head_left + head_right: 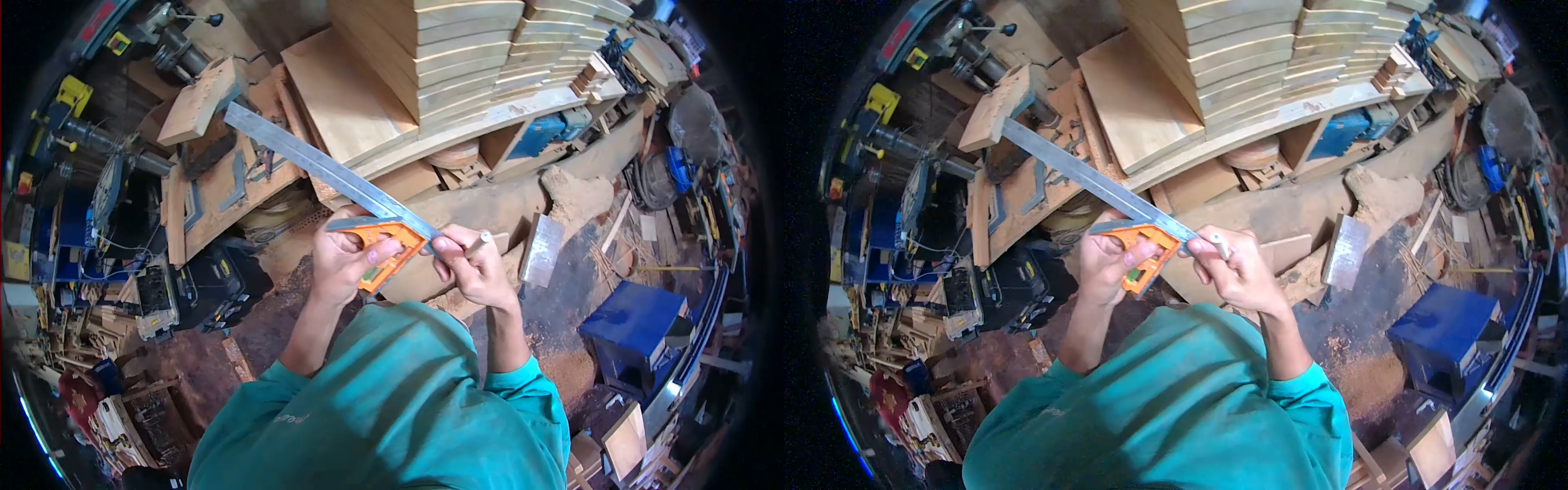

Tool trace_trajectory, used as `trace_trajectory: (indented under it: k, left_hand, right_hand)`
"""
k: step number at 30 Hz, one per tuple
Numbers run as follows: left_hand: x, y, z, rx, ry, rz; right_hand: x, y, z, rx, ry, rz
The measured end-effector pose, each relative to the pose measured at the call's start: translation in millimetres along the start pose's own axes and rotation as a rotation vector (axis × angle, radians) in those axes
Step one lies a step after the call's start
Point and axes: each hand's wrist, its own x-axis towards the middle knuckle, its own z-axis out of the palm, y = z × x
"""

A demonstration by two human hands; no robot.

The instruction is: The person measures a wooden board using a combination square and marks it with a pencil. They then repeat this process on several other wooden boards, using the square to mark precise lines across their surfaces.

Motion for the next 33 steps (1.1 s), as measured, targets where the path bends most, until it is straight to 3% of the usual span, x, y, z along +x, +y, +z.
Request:
trace_trajectory:
  k: [6, 7, 13, 16, 18, 20, 23, 25, 29, 33]
  left_hand:
    - [0.3, 0.3, 5.5, -0.123, 0.015, -0.029]
    - [3.5, -2.7, 2.7, -0.066, -0.088, 0.048]
    - [-0.9, -3.2, 6.4, 0.029, 0.009, -0.062]
    - [2.5, -9.9, 3.5, -0.125, 0.01, -0.15]
    - [7.3, -17.9, -8.0, -0.221, -0.097, -0.098]
    - [18.2, -15.8, -4.1, -0.345, -0.324, -0.223]
    - [16.1, -39.6, -13.3, -0.367, -0.22, -0.336]
    - [13.6, -37.0, -7.6, -0.197, -0.222, -0.23]
    - [0.1, -6.9, 13.1, -0.198, -0.119, -0.206]
    - [-2.6, 14.0, 13.7, -0.195, -0.158, -0.163]
  right_hand:
    - [0.9, 3.4, -4.7, 0.031, 0.001, -0.024]
    - [1.0, 2.6, -4.6, 0.065, 0.004, 0.016]
    - [1.4, 5.3, -6.7, 0.055, 0.028, -0.018]
    - [0.0, 9.4, -6.2, -0.04, 0.094, -0.083]
    - [-2.1, 9.5, -8.3, 0.029, 0.066, 0.036]
    - [-3.5, 16.6, -6.4, 0.007, 0.048, 0.024]
    - [-2.3, 8.4, -11.1, -0.111, 0.027, -0.037]
    - [-6.0, 2.6, -15.6, -0.098, 0.018, -0.031]
    - [-21.9, -14.9, -25.1, -0.093, 0.007, 0.01]
    - [-29.1, -36.4, -29.6, -0.13, -0.002, -0.053]
